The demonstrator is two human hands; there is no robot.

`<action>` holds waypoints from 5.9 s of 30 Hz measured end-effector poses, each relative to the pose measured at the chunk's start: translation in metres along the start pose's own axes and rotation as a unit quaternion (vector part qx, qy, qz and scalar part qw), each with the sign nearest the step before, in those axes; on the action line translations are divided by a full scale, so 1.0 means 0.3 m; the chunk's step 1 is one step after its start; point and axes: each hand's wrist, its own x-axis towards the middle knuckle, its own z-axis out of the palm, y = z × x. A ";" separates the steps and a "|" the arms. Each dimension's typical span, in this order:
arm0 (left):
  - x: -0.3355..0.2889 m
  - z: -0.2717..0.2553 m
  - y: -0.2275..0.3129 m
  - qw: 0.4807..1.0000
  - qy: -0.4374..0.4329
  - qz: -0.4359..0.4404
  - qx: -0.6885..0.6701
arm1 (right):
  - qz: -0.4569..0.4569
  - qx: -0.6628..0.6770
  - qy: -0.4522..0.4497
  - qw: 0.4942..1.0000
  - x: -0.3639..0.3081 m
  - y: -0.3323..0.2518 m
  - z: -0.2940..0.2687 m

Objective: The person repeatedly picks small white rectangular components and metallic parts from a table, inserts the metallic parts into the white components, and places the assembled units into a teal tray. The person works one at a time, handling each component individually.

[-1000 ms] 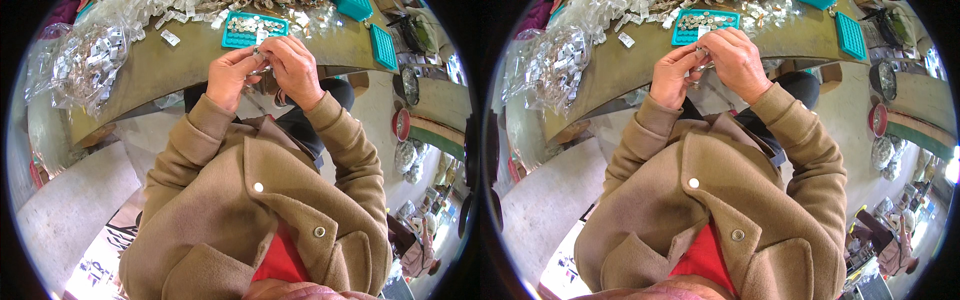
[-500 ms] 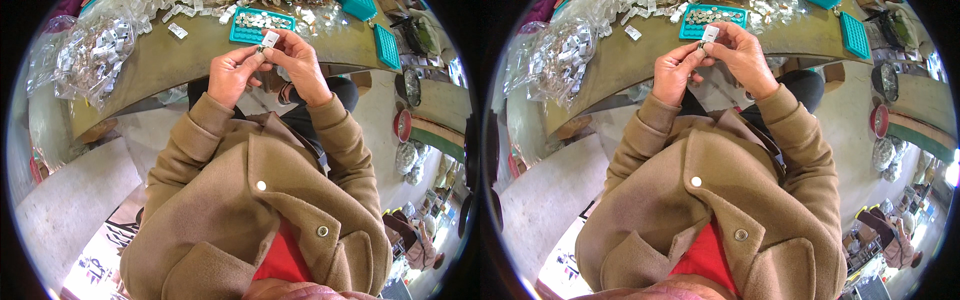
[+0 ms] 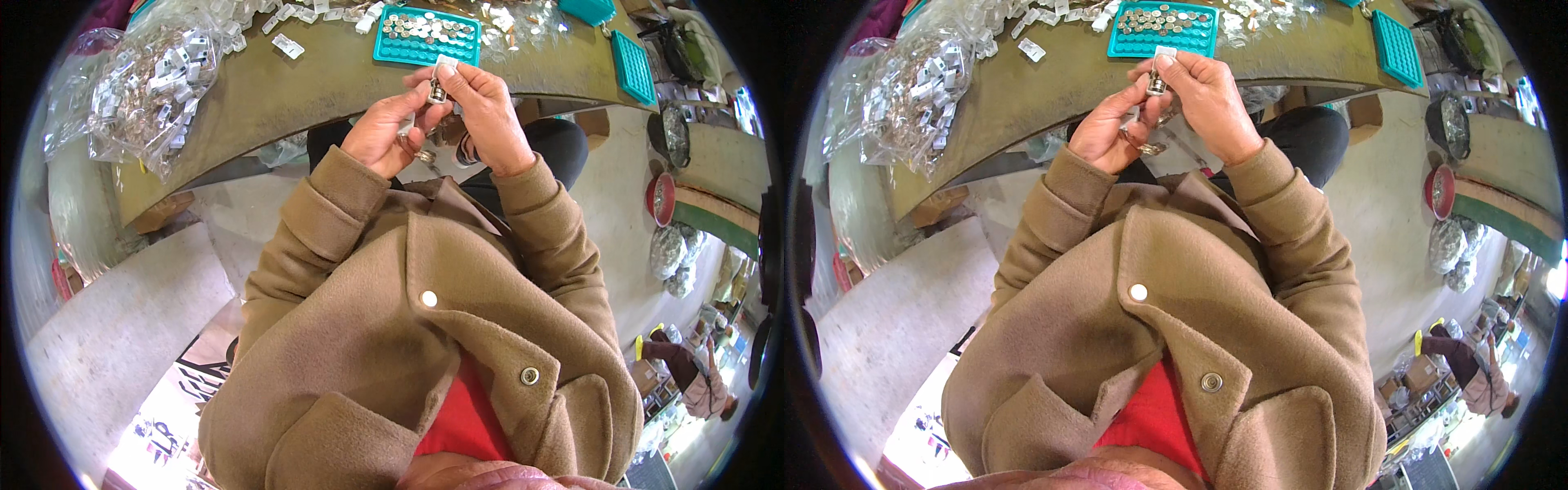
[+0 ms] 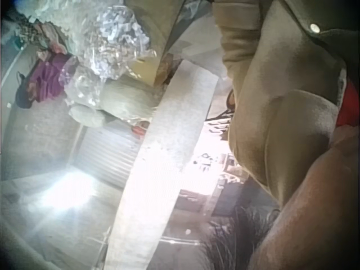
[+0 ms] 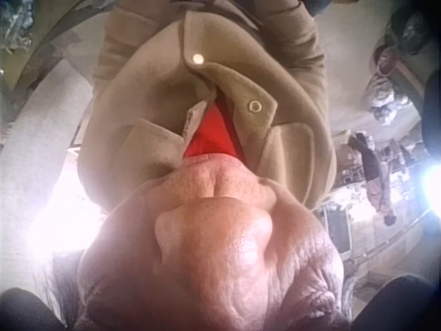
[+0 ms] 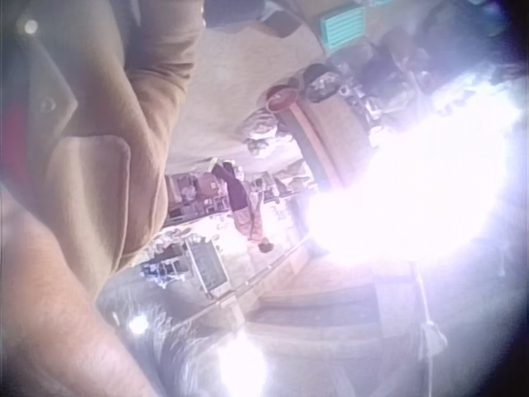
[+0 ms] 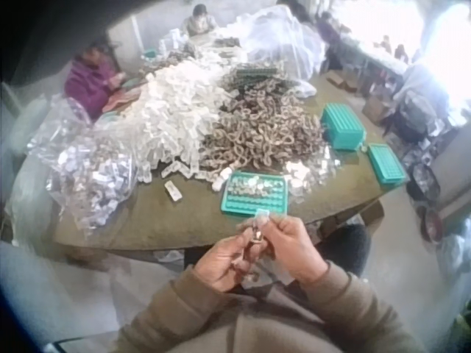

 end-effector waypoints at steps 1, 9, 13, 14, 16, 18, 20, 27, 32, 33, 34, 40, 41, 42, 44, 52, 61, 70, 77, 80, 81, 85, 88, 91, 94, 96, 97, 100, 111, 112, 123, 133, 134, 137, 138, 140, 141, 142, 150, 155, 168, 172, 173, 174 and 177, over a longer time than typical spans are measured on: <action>0.004 -0.011 0.000 0.998 0.001 -0.034 -0.047 | -0.003 0.011 -0.012 1.000 -0.003 0.002 -0.006; 0.023 -0.025 -0.026 0.983 -0.068 -0.069 -0.156 | 0.051 0.006 -0.074 0.996 0.025 0.000 -0.069; 0.013 -0.008 -0.034 0.981 -0.041 -0.038 -0.185 | 0.015 -0.089 -0.099 0.991 0.002 -0.013 -0.079; 0.012 -0.004 -0.034 0.979 -0.022 -0.041 -0.199 | -0.041 -0.088 -0.101 0.990 0.000 -0.006 -0.066; 0.015 0.006 -0.033 0.979 -0.038 -0.056 -0.190 | -0.155 -0.266 -0.081 0.948 -0.013 -0.007 -0.064; 0.013 0.013 -0.038 0.983 -0.033 -0.060 -0.169 | -0.296 -0.402 -0.033 0.866 -0.015 0.002 -0.059; 0.004 0.019 -0.045 0.989 -0.018 -0.054 -0.134 | -0.340 -0.421 -0.024 0.841 -0.013 0.009 -0.071; -0.026 0.002 -0.060 0.994 0.055 -0.040 0.086 | -0.364 -0.461 0.046 0.808 -0.115 0.099 -0.084; -0.016 -0.005 -0.107 0.978 0.091 -0.033 0.184 | -0.374 -0.490 0.099 0.781 -0.185 0.145 -0.145; -0.013 -0.004 -0.109 0.978 0.083 -0.031 0.190 | -0.385 -0.513 0.112 0.759 -0.189 0.141 -0.180; -0.010 -0.002 -0.112 0.977 0.076 -0.028 0.197 | -0.413 -0.524 0.151 0.729 -0.176 0.133 -0.222; 0.031 0.006 -0.107 0.974 0.047 -0.036 0.220 | -0.380 -0.595 0.203 0.678 -0.098 0.109 -0.378; 0.035 0.006 -0.107 0.977 0.028 -0.027 0.208 | -0.394 -0.590 0.198 0.676 -0.082 0.110 -0.389; 0.039 0.005 -0.109 0.978 0.038 -0.029 0.204 | -0.399 -0.590 0.192 0.675 -0.068 0.113 -0.396; 0.045 0.010 -0.116 0.981 0.039 -0.029 0.187 | -0.407 -0.582 0.179 0.680 -0.051 0.114 -0.408; 0.027 0.061 -0.089 0.983 0.052 -0.030 0.175 | -0.282 -0.413 0.185 0.846 -0.073 0.073 -0.313; -0.001 0.048 -0.068 0.994 0.012 0.012 0.105 | -0.141 -0.227 0.087 0.960 -0.095 0.046 -0.108; -0.024 0.048 -0.047 0.997 -0.011 0.041 0.069 | -0.238 -0.273 0.033 0.932 -0.052 0.046 -0.071; -0.013 0.022 -0.035 0.963 0.081 0.105 0.235 | -0.286 -0.423 -0.018 0.859 -0.028 0.006 -0.061; -0.020 0.015 0.008 0.985 0.070 0.056 0.150 | -0.257 -0.378 -0.037 0.889 0.003 -0.018 -0.038; -0.022 0.015 0.019 0.990 0.072 0.038 0.114 | -0.221 -0.366 -0.038 0.903 0.011 -0.029 -0.033; -0.031 0.000 0.057 0.993 0.057 0.041 0.098 | -0.158 -0.313 -0.057 0.935 0.035 -0.056 -0.020; -0.029 -0.016 0.079 0.993 0.048 0.033 0.105 | -0.168 -0.325 -0.074 0.928 0.055 -0.061 -0.008; -0.034 -0.023 0.104 0.992 0.023 0.034 0.118 | -0.213 -0.344 -0.089 0.910 0.081 -0.072 0.000; -0.024 -0.008 0.117 0.992 0.021 0.048 0.113 | -0.229 -0.373 -0.101 0.894 0.104 -0.096 0.002; -0.016 0.004 0.125 0.991 0.039 0.053 0.113 | -0.258 -0.393 -0.102 0.877 0.121 -0.111 0.006; -0.010 0.010 0.129 0.991 0.042 0.057 0.111 | -0.271 -0.404 -0.102 0.868 0.130 -0.117 0.008; 0.002 0.020 0.153 0.995 0.042 0.065 0.068 | -0.289 -0.396 -0.088 0.867 0.152 -0.116 0.028; 0.011 0.067 0.213 0.982 0.122 0.128 0.071 | -0.296 -0.424 -0.097 0.851 0.245 -0.145 0.075; 0.014 0.062 0.223 0.988 0.124 0.089 -0.002 | -0.280 -0.408 -0.101 0.863 0.260 -0.153 0.074; 0.002 0.072 0.275 0.970 0.107 0.151 0.158 | -0.294 -0.475 -0.129 0.819 0.277 -0.204 0.082; 0.029 0.101 0.293 0.997 0.040 0.070 -0.019 | -0.171 -0.184 -0.122 0.960 0.307 -0.164 0.025; 0.034 0.115 0.288 0.997 0.039 0.065 -0.019 | -0.178 -0.180 -0.127 0.959 0.303 -0.171 0.008; 0.059 0.163 0.257 0.996 0.059 0.070 -0.018 | -0.166 -0.224 -0.105 0.955 0.282 -0.189 -0.041; 0.071 0.178 0.246 0.996 0.066 0.062 -0.012 | -0.181 -0.242 -0.093 0.949 0.277 -0.192 -0.057; 0.101 0.206 0.224 0.996 0.067 0.051 -0.002 | -0.217 -0.285 -0.079 0.930 0.260 -0.203 -0.103; 0.115 0.218 0.212 0.997 0.068 0.037 -0.001 | -0.237 -0.304 -0.074 0.919 0.250 -0.206 -0.125; 0.130 0.230 0.200 0.998 0.063 0.028 0.003 | -0.260 -0.297 -0.068 0.916 0.243 -0.211 -0.145; 0.202 0.360 0.099 0.950 0.091 0.112 0.275 | -0.315 -0.371 -0.059 0.872 0.151 -0.306 -0.284; 0.198 0.390 0.077 0.943 0.134 0.129 0.276 | -0.360 -0.361 -0.035 0.860 0.152 -0.281 -0.279; 0.062 0.311 0.133 0.914 0.170 0.146 0.339 | -0.317 -0.348 -0.082 0.878 0.183 -0.216 -0.170; -0.012 0.294 0.267 0.788 0.170 0.333 0.489 | -0.231 -0.311 -0.061 0.920 0.219 -0.281 -0.197; -0.044 0.276 0.328 0.770 0.205 0.355 0.489 | -0.216 -0.320 -0.046 0.921 0.240 -0.298 -0.203; -0.088 0.250 0.389 0.736 0.216 0.385 0.513 | -0.227 -0.321 -0.042 0.918 0.264 -0.312 -0.205; -0.190 0.149 0.597 0.583 0.228 0.486 0.610 | -0.204 -0.342 -0.021 0.917 0.346 -0.345 -0.198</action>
